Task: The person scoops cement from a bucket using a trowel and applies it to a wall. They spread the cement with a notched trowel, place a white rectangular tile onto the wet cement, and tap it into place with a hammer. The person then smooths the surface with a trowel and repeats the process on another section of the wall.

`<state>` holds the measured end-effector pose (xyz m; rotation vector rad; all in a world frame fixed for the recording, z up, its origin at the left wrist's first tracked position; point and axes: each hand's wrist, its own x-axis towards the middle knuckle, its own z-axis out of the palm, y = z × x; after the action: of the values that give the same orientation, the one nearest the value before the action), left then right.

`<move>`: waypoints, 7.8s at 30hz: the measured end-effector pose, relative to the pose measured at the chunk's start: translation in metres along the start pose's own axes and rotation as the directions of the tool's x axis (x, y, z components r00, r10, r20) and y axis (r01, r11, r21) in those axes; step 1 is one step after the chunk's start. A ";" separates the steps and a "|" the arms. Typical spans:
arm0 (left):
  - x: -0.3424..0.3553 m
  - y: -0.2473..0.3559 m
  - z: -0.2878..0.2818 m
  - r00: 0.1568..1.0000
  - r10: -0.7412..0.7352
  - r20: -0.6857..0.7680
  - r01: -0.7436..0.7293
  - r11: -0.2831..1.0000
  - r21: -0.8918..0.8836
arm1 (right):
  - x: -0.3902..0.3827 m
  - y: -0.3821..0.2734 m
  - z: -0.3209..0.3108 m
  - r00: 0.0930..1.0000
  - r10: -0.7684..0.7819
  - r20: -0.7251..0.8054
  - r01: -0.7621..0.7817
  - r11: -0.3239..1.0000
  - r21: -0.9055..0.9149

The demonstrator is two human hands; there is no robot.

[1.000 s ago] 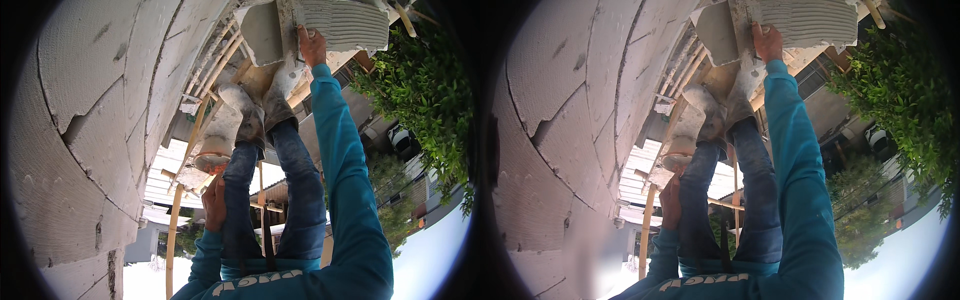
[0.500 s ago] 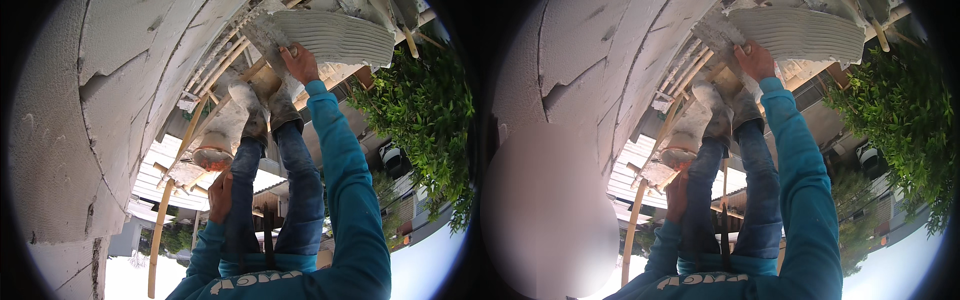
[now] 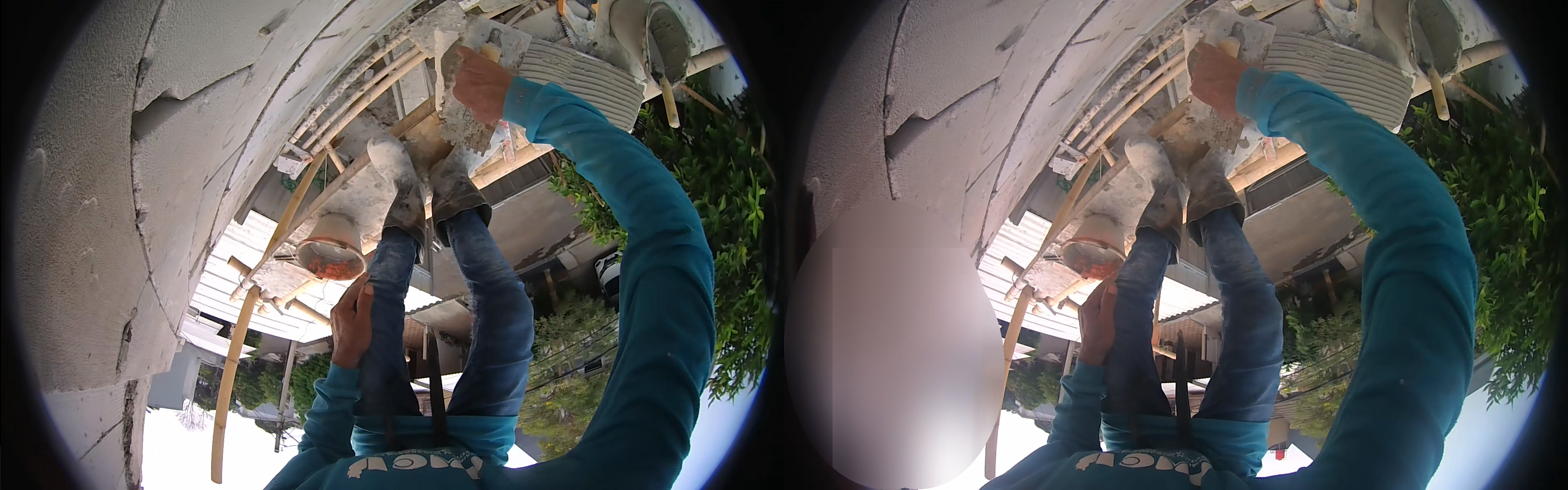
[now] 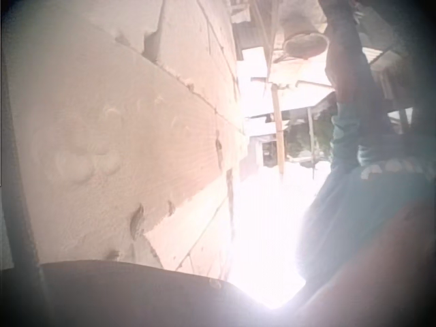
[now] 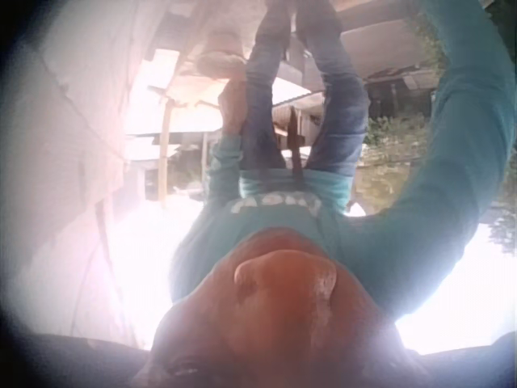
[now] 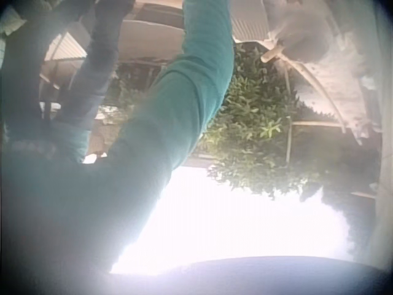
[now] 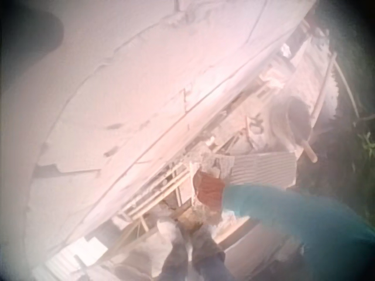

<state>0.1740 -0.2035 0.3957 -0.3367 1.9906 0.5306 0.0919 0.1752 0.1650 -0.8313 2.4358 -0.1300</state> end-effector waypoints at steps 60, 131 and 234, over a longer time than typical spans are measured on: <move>0.016 -0.021 -0.001 0.944 0.330 0.017 -0.306 0.854 0.421 | -0.212 -0.132 -0.021 0.376 0.784 0.494 0.815 -0.534 0.225; -0.242 -0.272 -0.146 0.947 -0.280 0.159 0.317 0.735 -0.600 | 0.030 -0.138 -0.564 -0.585 0.800 -0.130 0.402 0.426 0.810; -0.476 0.335 -0.601 -0.809 0.571 -0.139 0.252 0.551 0.795 | -0.206 0.102 -0.515 0.055 0.994 0.097 0.814 -0.101 0.572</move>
<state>-0.2217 -0.2120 1.1332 1.4900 4.3311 -0.4244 -0.1042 0.3347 0.6689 1.5276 1.5364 -3.0710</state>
